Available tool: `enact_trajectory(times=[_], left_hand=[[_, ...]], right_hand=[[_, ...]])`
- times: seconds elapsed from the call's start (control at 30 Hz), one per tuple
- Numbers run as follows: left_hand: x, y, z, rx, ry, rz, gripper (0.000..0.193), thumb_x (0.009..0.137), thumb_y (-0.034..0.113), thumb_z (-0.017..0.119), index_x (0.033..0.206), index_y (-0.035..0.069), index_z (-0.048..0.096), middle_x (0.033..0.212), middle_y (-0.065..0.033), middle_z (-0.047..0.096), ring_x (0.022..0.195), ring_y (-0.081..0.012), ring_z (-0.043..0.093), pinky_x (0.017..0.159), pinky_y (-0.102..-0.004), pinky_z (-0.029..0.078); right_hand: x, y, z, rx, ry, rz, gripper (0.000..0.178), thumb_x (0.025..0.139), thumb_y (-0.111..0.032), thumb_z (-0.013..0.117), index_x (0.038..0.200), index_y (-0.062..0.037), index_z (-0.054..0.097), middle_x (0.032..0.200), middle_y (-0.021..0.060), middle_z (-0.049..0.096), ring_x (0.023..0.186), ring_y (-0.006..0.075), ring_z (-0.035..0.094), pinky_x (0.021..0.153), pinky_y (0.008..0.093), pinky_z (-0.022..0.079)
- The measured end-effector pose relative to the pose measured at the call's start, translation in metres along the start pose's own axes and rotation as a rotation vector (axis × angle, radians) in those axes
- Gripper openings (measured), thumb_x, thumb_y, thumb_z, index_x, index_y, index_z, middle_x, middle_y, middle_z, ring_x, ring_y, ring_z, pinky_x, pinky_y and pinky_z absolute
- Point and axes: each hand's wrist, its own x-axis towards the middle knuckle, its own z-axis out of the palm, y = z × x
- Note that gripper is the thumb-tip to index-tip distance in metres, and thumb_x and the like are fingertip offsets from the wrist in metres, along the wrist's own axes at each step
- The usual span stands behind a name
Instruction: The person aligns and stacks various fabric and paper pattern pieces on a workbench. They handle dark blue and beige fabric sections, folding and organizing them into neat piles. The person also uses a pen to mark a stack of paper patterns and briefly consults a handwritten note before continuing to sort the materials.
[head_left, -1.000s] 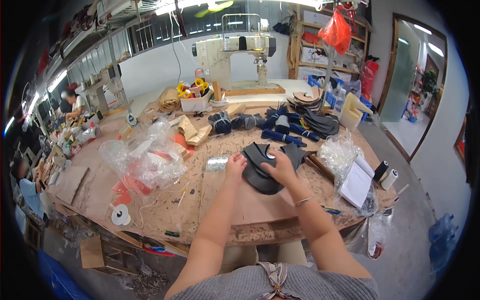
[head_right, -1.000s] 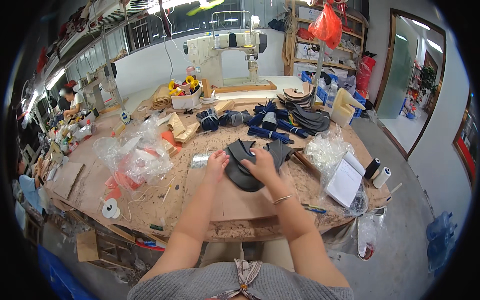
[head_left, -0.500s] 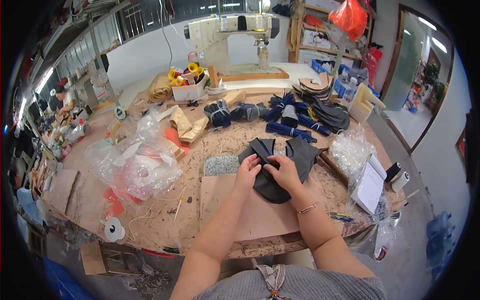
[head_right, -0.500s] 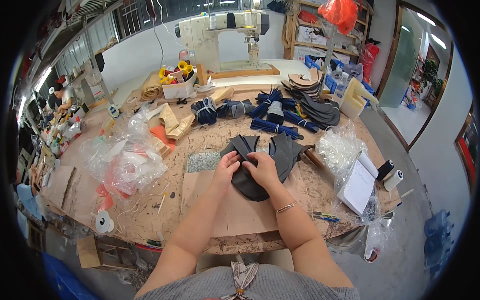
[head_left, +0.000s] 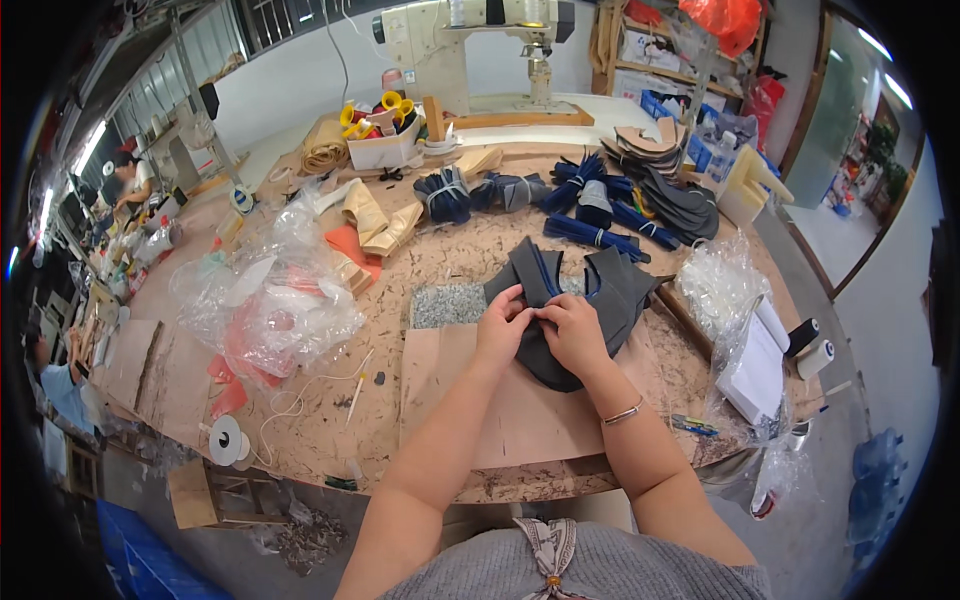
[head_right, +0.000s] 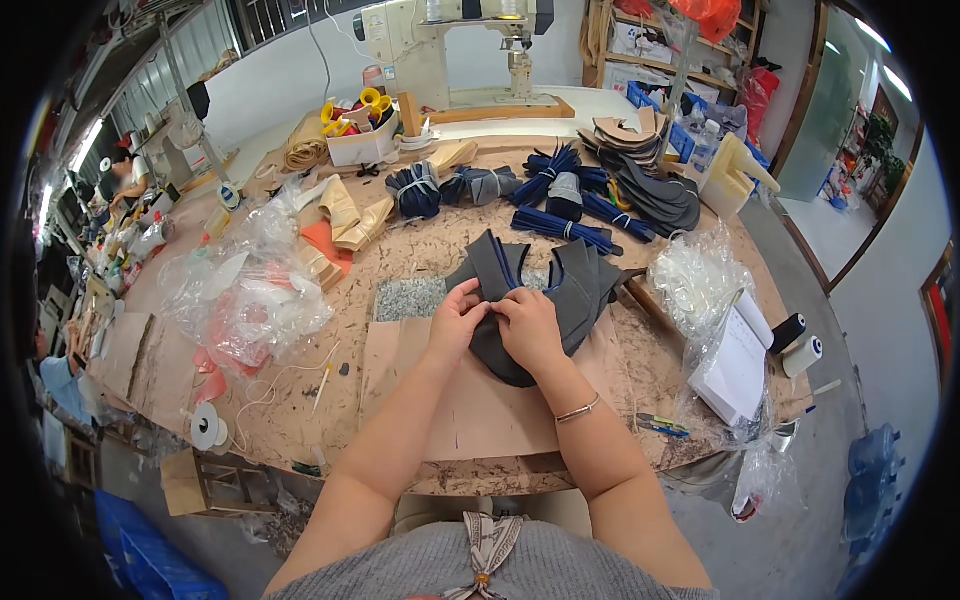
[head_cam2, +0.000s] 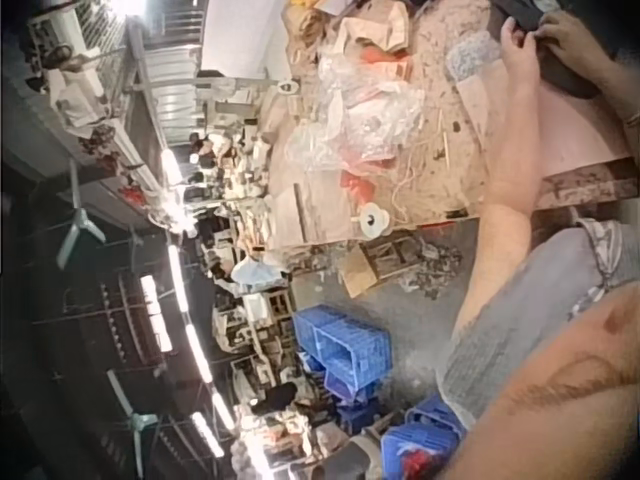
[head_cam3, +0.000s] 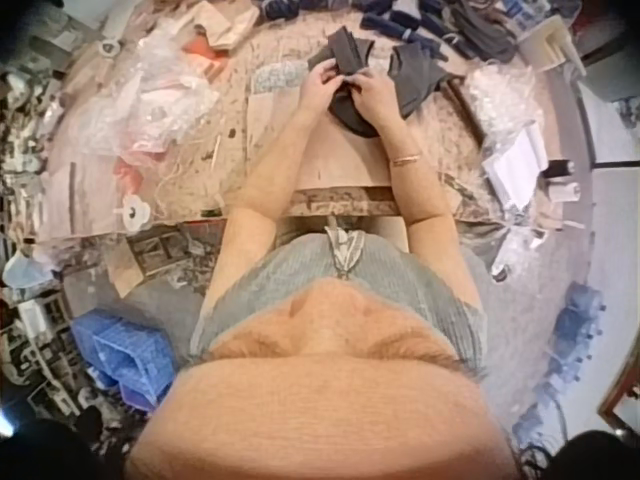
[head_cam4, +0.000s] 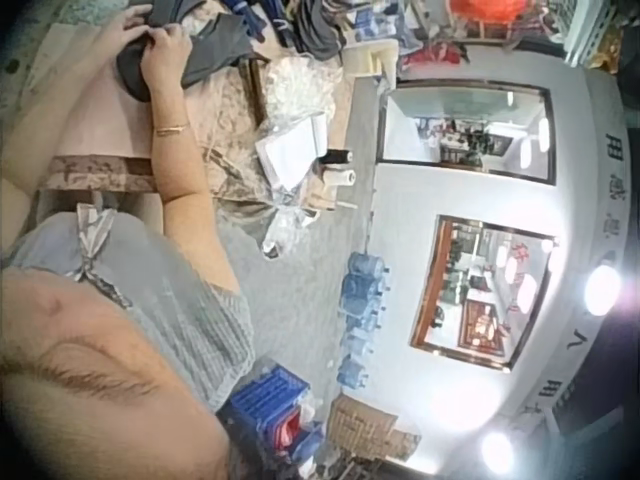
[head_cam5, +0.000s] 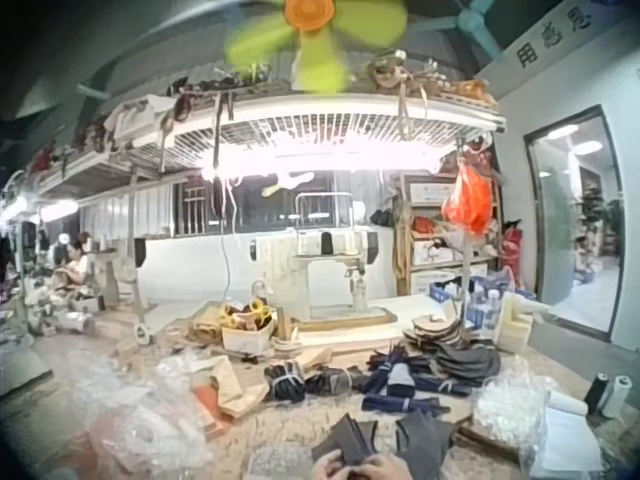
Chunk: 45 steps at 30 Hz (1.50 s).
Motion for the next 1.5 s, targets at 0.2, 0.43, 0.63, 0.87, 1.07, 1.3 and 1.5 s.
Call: enact_trajectory(times=[0.2, 0.43, 0.63, 0.87, 1.07, 1.3, 1.5], left_hand=[[0.002, -0.002, 0.001, -0.045, -0.027, 0.036, 0.046, 0.086, 0.0, 0.059, 0.131, 0.003, 0.047, 0.105, -0.0119, 0.066, 0.097, -0.0151, 0.061, 0.085, -0.0257, 0.048], [0.001, 0.001, -0.004, -0.074, -0.059, -0.016, 0.047, 0.088, -0.002, 0.056, 0.133, 0.004, 0.045, 0.11, -0.0105, 0.064, 0.1, -0.0137, 0.059, 0.089, -0.0261, 0.046], [-0.002, 0.008, -0.003, -0.094, -0.059, -0.023, 0.046, 0.089, -0.002, 0.055, 0.133, 0.004, 0.046, 0.11, -0.01, 0.064, 0.1, -0.0133, 0.059, 0.088, -0.0258, 0.047], [-0.002, 0.006, -0.004, -0.109, -0.067, -0.022, 0.046, 0.088, -0.001, 0.056, 0.133, 0.004, 0.047, 0.11, -0.0098, 0.064, 0.101, -0.0134, 0.058, 0.088, -0.0259, 0.047], [0.005, -0.011, -0.002, 0.017, -0.001, 0.114, 0.047, 0.086, 0.0, 0.06, 0.131, 0.003, 0.047, 0.114, -0.0117, 0.062, 0.102, -0.0163, 0.059, 0.088, -0.027, 0.048], [-0.009, 0.005, 0.009, 0.403, 0.164, 0.3, 0.051, 0.078, 0.01, 0.071, 0.124, 0.002, 0.051, 0.132, -0.0144, 0.043, 0.116, -0.0251, 0.05, 0.086, -0.0333, 0.049], [-0.025, 0.019, 0.021, 0.833, 0.022, 0.697, 0.045, 0.076, 0.011, 0.071, 0.118, 0.003, 0.056, 0.128, -0.0153, 0.049, 0.118, -0.0331, 0.047, 0.099, -0.041, 0.038]], right_hand=[[-0.002, 0.003, -0.001, -0.003, 0.0, 0.018, 0.013, 0.074, -0.008, 0.067, 0.086, -0.0102, 0.07, 0.091, 0.0041, 0.062, 0.09, 0.0263, 0.057, 0.08, 0.0391, 0.044], [-0.001, 0.002, 0.001, 0.015, -0.002, 0.015, 0.013, 0.074, -0.008, 0.067, 0.087, -0.0099, 0.07, 0.091, 0.0045, 0.061, 0.091, 0.0263, 0.057, 0.081, 0.0394, 0.044], [-0.001, 0.002, 0.001, 0.013, -0.012, 0.016, 0.014, 0.074, -0.008, 0.067, 0.087, -0.0097, 0.069, 0.092, 0.0045, 0.061, 0.091, 0.0264, 0.057, 0.082, 0.0395, 0.044], [0.0, -0.002, -0.003, 0.017, 0.016, -0.016, 0.014, 0.071, -0.004, 0.067, 0.085, -0.0062, 0.068, 0.089, 0.0094, 0.062, 0.087, 0.0294, 0.059, 0.077, 0.0395, 0.047], [0.001, -0.005, -0.01, 0.046, 0.132, 0.015, 0.019, 0.075, -0.015, 0.07, 0.092, -0.0093, 0.068, 0.098, 0.0065, 0.063, 0.097, 0.0279, 0.058, 0.09, 0.0445, 0.04], [-0.004, 0.05, -0.037, -0.004, 0.79, 0.528, 0.051, 0.077, -0.028, 0.072, 0.115, 0.001, 0.054, 0.115, 0.0184, 0.055, 0.112, 0.0349, 0.049, 0.097, 0.0442, 0.037], [-0.026, 0.049, -0.038, 0.287, 0.583, 0.729, 0.073, 0.078, -0.026, 0.072, 0.13, 0.0085, 0.034, 0.129, 0.0284, 0.037, 0.122, 0.0405, 0.038, 0.105, 0.0422, 0.031]])
